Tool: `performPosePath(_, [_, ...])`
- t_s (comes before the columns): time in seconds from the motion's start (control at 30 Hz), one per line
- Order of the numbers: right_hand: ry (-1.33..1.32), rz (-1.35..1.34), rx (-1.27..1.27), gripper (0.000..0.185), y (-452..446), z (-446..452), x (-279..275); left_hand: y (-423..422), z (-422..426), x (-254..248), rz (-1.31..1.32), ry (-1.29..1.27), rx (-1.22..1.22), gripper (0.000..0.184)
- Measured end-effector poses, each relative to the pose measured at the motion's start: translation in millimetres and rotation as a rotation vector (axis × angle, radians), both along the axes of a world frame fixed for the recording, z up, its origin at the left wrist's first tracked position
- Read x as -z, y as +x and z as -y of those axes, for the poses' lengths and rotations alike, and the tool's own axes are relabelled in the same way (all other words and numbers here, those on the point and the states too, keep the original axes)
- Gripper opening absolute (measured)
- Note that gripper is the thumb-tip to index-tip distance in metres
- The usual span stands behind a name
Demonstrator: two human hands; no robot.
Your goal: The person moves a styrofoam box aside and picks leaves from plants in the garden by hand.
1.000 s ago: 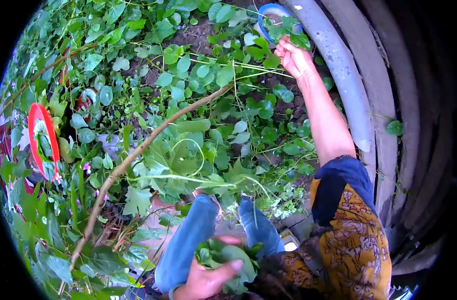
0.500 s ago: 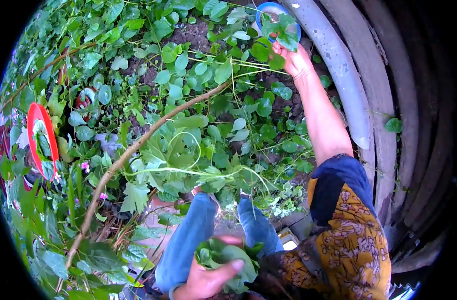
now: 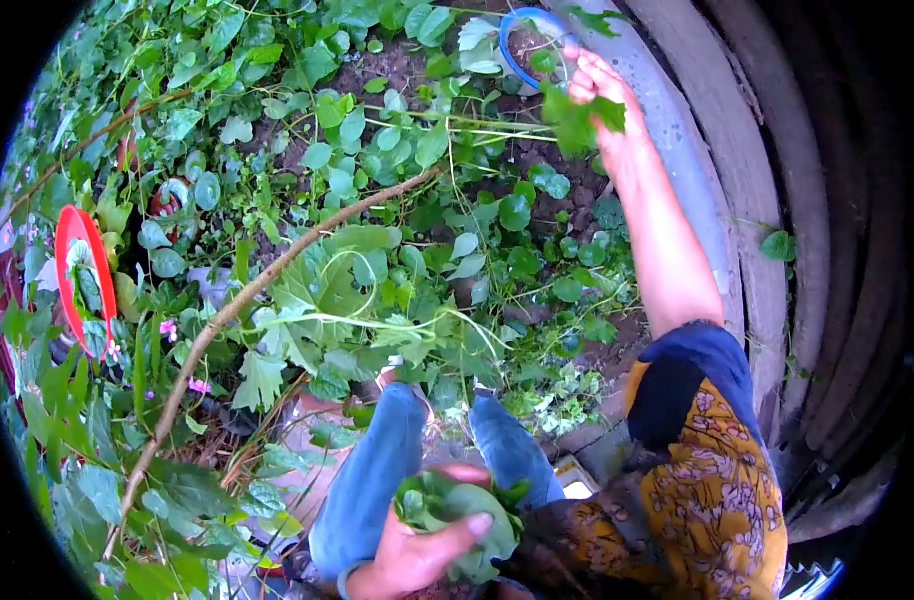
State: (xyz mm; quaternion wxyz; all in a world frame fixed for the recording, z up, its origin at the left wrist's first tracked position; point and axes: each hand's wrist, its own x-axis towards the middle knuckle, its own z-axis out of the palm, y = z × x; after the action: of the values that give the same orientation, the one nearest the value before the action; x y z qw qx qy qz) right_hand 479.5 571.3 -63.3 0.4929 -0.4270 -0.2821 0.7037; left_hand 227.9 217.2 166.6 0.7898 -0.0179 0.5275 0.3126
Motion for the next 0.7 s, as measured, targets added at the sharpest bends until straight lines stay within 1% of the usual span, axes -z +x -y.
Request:
performPosePath(0.03, [-0.012, 0.038, -0.167, 0.024, 9.3, 6.3, -10.8, 3.0, 1.7, 0.1, -0.019, 0.020, -0.003, 0.040])
performPosePath(0.07, [-0.015, 0.221, -0.220, 0.027, 10.1, 15.1, -27.0, 5.1, 2.2, 0.0, -0.038, 0.045, -0.007, 0.040])
performPosePath(0.1, [-0.024, 0.372, -0.238, 0.029, 9.3, 26.7, -48.8, 5.7, 1.7, -0.8, -0.030, 0.044, -0.007, 0.039])
performPosePath(0.17, [-0.093, 0.494, -0.253, 0.028, 15.4, 49.1, -82.5, 7.2, 2.5, -3.7, -0.011, 0.040, -0.006, 0.039])
performPosePath(0.23, [-0.123, 0.661, -0.166, 0.026, 35.0, 67.2, -70.6, 10.0, 4.1, -5.8, -0.007, 0.048, -0.007, 0.039])
performPosePath(0.27, [0.018, 0.847, -0.224, 0.023, 39.2, 80.6, -67.6, 11.2, 5.3, -6.5, -0.006, 0.052, -0.006, 0.040])
performPosePath(0.33, [0.027, 0.892, -0.230, 0.018, 47.7, 108.8, -59.8, 13.6, 13.2, -5.2, 0.023, 0.096, -0.028, 0.040])
performPosePath(0.37, [-0.098, 0.743, -0.180, 0.015, 51.4, 118.7, -59.0, 14.8, 15.0, -4.1, 0.036, 0.119, -0.038, 0.041])
performPosePath(0.43, [-0.147, 0.685, -0.068, 0.015, 55.7, 137.4, -85.5, 15.9, 18.1, -5.9, 0.026, 0.136, -0.037, 0.041])
performPosePath(0.47, [-0.135, 0.624, 0.026, 0.016, 63.9, 142.8, -91.7, 16.8, 19.3, -7.6, 0.022, 0.142, -0.038, 0.041])
performPosePath(0.5, [-0.111, 0.508, 0.112, 0.016, 71.1, 143.7, -98.7, 17.1, 19.5, -9.8, 0.022, 0.138, -0.047, 0.041])
performPosePath(0.57, [-0.074, 0.584, 0.172, 0.017, 74.1, 149.6, -128.8, 16.6, 20.4, -13.8, 0.035, 0.127, -0.067, 0.040])
performPosePath(0.6, [-0.204, 0.570, 0.231, 0.017, 76.2, 145.3, -136.9, 15.2, 21.1, -13.1, 0.050, 0.123, -0.066, 0.039])
performPosePath(0.7, [-0.061, 0.508, 0.156, 0.019, 63.4, 132.7, -164.2, 10.4, 26.7, -8.4, 0.075, 0.122, -0.087, 0.036])
